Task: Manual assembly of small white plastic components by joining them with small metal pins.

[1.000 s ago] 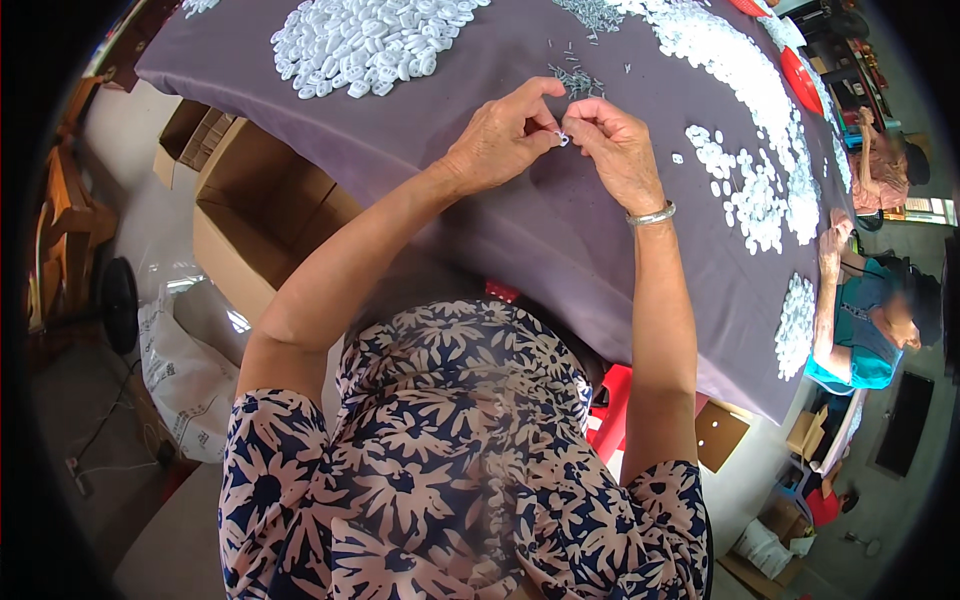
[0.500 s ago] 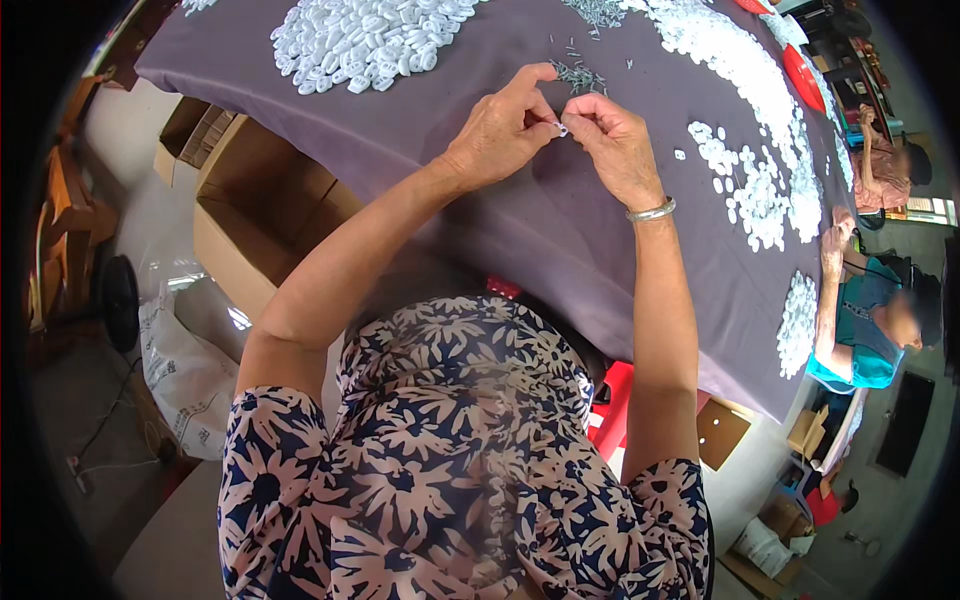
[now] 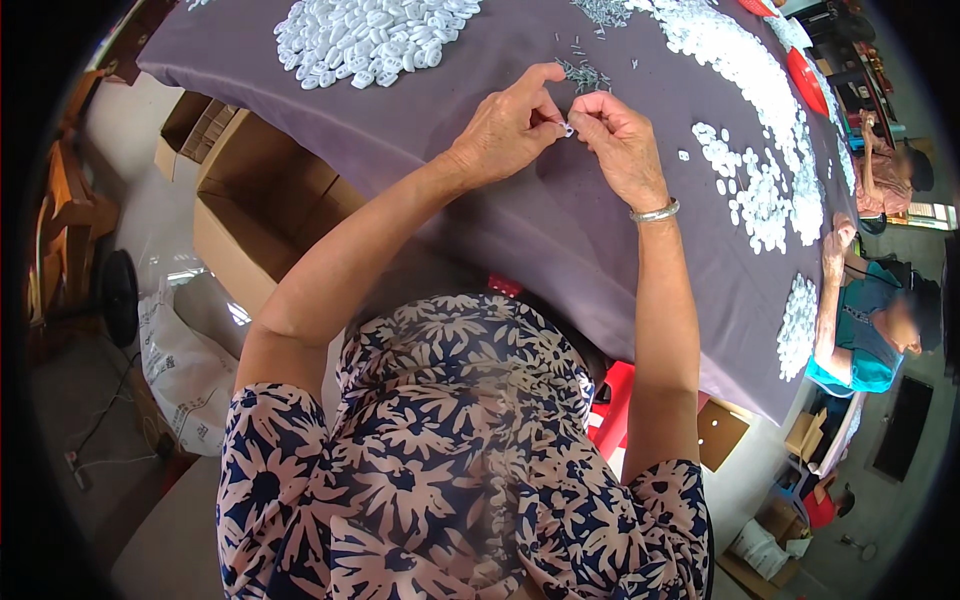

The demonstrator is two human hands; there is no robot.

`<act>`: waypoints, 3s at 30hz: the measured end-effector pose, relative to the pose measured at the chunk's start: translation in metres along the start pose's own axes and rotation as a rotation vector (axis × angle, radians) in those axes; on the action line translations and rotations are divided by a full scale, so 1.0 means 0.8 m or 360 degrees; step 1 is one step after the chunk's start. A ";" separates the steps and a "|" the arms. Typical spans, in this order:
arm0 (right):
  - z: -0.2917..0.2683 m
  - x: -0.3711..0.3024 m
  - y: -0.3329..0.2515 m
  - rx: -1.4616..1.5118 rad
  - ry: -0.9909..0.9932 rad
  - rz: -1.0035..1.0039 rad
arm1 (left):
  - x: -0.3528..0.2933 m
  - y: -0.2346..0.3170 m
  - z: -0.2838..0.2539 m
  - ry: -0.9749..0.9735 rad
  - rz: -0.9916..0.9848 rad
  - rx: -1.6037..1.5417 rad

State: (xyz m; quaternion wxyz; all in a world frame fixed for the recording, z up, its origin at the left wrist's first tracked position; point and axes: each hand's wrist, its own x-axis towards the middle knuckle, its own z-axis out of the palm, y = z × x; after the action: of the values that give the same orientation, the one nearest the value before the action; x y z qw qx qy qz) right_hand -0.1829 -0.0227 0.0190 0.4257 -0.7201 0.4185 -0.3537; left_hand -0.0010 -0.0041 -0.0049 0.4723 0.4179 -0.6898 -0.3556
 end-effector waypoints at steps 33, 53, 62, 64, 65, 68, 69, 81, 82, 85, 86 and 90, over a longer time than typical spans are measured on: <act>-0.025 -0.005 -0.004 0.0000 0.0415 -0.0050 | -0.001 0.001 0.004 0.0022 -0.0134 -0.0131; -0.195 -0.106 0.068 -0.1430 0.0692 0.0154 | 0.000 0.005 0.003 -0.0017 -0.0198 -0.0030; -0.135 -0.097 0.019 -0.0983 0.0406 0.0212 | 0.001 0.005 0.000 -0.0027 -0.0173 -0.0048; -0.135 -0.096 0.012 -0.0839 0.0334 0.0368 | 0.000 0.001 0.000 -0.0015 -0.0103 -0.0105; -0.131 -0.096 0.010 -0.0831 0.0321 0.0351 | -0.001 0.002 0.000 0.0003 -0.0105 -0.0091; -0.116 -0.097 0.000 -0.0963 0.0358 0.0305 | -0.003 0.004 0.000 0.0019 -0.0074 -0.0163; -0.111 -0.093 0.002 -0.0949 0.0348 0.0286 | -0.002 0.005 0.001 0.0034 -0.0076 -0.0143; -0.001 0.000 -0.015 0.0405 0.0248 0.0115 | -0.002 0.017 -0.002 -0.0075 -0.0206 -0.0099; -0.002 0.002 -0.009 0.0434 0.0259 0.0084 | -0.002 0.017 -0.003 -0.0087 -0.0190 -0.0090; -0.001 0.001 -0.002 0.0462 0.0256 0.0072 | -0.001 0.015 -0.003 -0.0088 -0.0186 -0.0084; 0.000 0.000 -0.001 0.0463 0.0245 0.0083 | -0.001 0.014 -0.004 -0.0086 -0.0191 -0.0085; 0.006 -0.003 0.000 0.0451 0.0297 0.0106 | -0.001 0.016 -0.004 -0.0087 -0.0174 -0.0070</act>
State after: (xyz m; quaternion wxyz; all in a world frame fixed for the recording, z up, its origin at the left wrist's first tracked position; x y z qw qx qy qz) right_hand -0.1797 -0.0193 0.0172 0.4938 -0.6025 0.4258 -0.4603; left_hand -0.0009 0.0016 0.0068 0.4421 0.4345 -0.6707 -0.4073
